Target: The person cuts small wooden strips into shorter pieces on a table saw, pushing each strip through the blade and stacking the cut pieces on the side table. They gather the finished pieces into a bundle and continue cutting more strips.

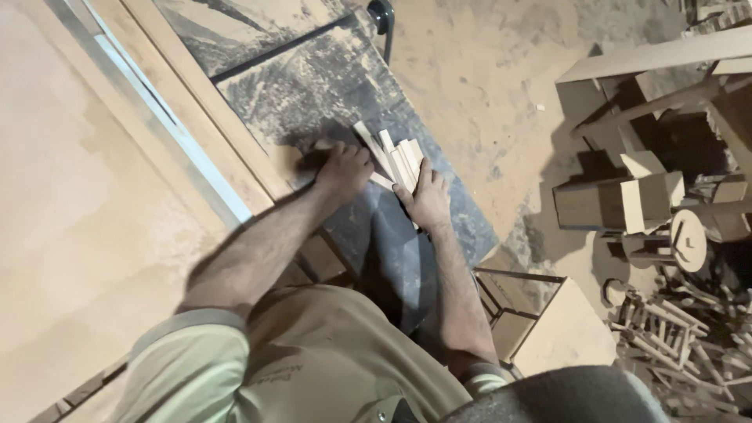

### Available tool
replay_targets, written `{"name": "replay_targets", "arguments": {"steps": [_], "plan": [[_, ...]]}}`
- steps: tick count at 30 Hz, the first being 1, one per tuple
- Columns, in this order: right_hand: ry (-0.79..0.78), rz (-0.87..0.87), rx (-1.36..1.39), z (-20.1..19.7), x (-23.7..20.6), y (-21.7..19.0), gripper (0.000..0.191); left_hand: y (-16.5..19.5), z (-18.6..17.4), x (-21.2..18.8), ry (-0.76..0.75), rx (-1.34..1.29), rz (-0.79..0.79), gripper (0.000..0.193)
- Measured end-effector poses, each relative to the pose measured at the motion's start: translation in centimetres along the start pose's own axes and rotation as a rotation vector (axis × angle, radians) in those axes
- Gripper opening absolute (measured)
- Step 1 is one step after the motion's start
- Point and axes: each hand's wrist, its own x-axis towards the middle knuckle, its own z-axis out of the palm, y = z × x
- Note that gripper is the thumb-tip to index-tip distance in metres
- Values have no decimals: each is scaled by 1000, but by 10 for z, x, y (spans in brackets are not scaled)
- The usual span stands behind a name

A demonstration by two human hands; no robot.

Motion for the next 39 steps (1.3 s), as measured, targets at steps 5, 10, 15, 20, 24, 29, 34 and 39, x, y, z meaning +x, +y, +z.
{"name": "replay_targets", "arguments": {"steps": [5,10,15,20,24,29,34,39], "plan": [[-8,20,20,-7,1,25,101,16,-77,-49,-205,118,-278,22],[87,-15,30,0,8,26,100,-4,-130,-168,321,-90,-709,27],[63,-122,-77,15,24,21,94,-22,-82,-203,574,-281,-1058,16],[177,-305,-161,26,23,31,92,-31,-38,-205,471,-346,-950,25],[151,-325,-150,27,17,32,95,-26,-37,-216,367,-100,-813,49],[144,-335,-139,27,14,28,95,-28,-41,-213,122,2,-813,71],[132,-338,-122,28,11,22,95,-62,-48,-198,-90,-6,-851,86],[101,-285,-138,20,4,11,93,-116,-61,-181,-25,78,-844,76]]}}
